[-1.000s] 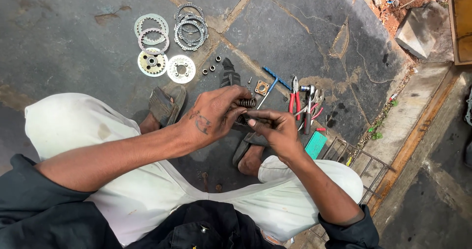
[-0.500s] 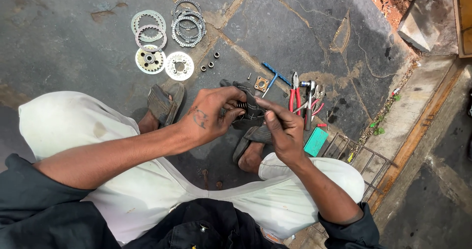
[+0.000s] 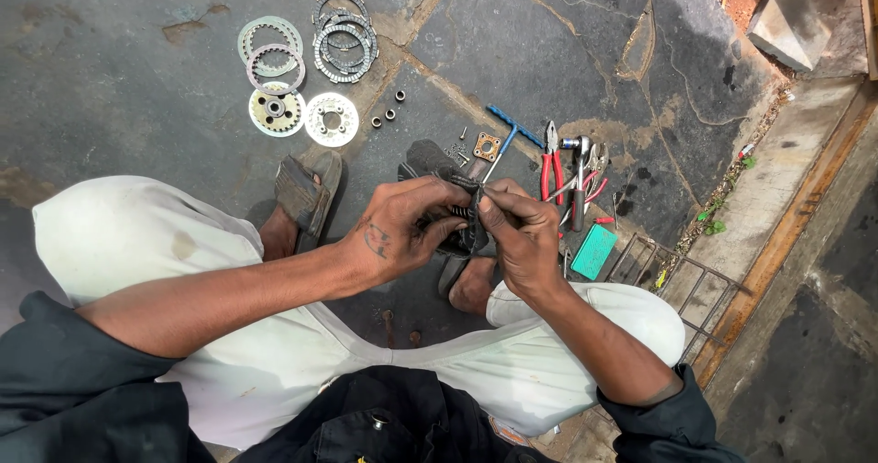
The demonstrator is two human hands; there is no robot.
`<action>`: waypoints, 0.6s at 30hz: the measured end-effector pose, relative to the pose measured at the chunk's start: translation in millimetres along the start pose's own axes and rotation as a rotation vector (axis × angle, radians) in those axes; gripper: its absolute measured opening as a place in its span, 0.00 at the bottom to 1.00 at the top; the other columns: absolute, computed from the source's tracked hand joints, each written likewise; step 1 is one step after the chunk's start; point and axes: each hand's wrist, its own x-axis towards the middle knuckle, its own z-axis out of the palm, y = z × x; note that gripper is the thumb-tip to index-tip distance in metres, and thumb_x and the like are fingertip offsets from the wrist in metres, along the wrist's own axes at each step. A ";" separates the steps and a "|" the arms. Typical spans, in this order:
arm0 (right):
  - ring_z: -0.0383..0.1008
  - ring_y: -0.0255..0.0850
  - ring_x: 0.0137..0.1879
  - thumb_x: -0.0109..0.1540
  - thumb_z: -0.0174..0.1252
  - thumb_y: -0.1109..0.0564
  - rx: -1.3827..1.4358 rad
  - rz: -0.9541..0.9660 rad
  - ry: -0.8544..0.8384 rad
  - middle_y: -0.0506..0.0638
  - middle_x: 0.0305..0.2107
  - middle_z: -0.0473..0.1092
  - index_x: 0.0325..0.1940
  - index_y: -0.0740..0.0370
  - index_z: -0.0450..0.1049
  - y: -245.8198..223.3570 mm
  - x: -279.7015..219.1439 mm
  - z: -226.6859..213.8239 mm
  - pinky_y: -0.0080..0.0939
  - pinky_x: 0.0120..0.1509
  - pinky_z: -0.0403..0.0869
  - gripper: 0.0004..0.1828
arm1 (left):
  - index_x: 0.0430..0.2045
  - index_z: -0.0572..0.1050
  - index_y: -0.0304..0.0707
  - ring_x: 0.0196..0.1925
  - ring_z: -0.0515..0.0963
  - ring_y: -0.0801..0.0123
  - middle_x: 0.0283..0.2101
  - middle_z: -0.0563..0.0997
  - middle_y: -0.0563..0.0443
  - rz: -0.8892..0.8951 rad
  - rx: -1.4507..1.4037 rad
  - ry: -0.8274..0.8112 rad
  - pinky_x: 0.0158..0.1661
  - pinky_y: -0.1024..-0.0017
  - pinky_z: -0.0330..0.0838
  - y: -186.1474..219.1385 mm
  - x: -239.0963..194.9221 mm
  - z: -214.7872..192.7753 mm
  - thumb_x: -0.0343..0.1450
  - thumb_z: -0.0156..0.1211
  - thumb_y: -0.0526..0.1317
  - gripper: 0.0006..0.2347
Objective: The person sits on the ground holding a motorcycle clutch pressure plate, scraping and wiping its surface with a small tool and cloth. They then pick up clutch plates and a spring, wiping and handling each piece over a rag while other clutch plates and hand tools lie on the floor beside them.
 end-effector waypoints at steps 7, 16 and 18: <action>0.73 0.29 0.43 0.71 0.57 0.60 0.044 0.070 0.117 0.49 0.38 0.76 0.52 0.72 0.79 -8.1 11.0 7.5 0.29 0.49 0.73 0.11 | 0.47 0.73 0.30 0.50 0.86 0.66 0.46 0.83 0.43 -0.113 -0.093 -0.005 0.49 0.73 0.84 1.0 5.7 2.2 0.70 0.66 0.28 0.13; 0.77 0.32 0.49 0.72 0.56 0.59 0.428 -0.056 0.202 0.50 0.46 0.76 0.54 0.67 0.78 -14.8 16.2 1.9 0.34 0.56 0.78 0.11 | 0.61 0.68 0.34 0.54 0.82 0.69 0.51 0.81 0.47 -0.372 -0.634 0.055 0.57 0.71 0.81 -10.4 10.4 2.2 0.72 0.60 0.28 0.20; 0.73 0.31 0.56 0.73 0.56 0.59 0.238 -0.156 0.105 0.52 0.52 0.73 0.58 0.68 0.78 -5.1 13.1 7.1 0.30 0.61 0.75 0.12 | 0.54 0.73 0.28 0.54 0.83 0.66 0.52 0.81 0.43 -0.407 -0.774 0.145 0.58 0.69 0.80 -25.6 1.5 8.3 0.74 0.62 0.28 0.14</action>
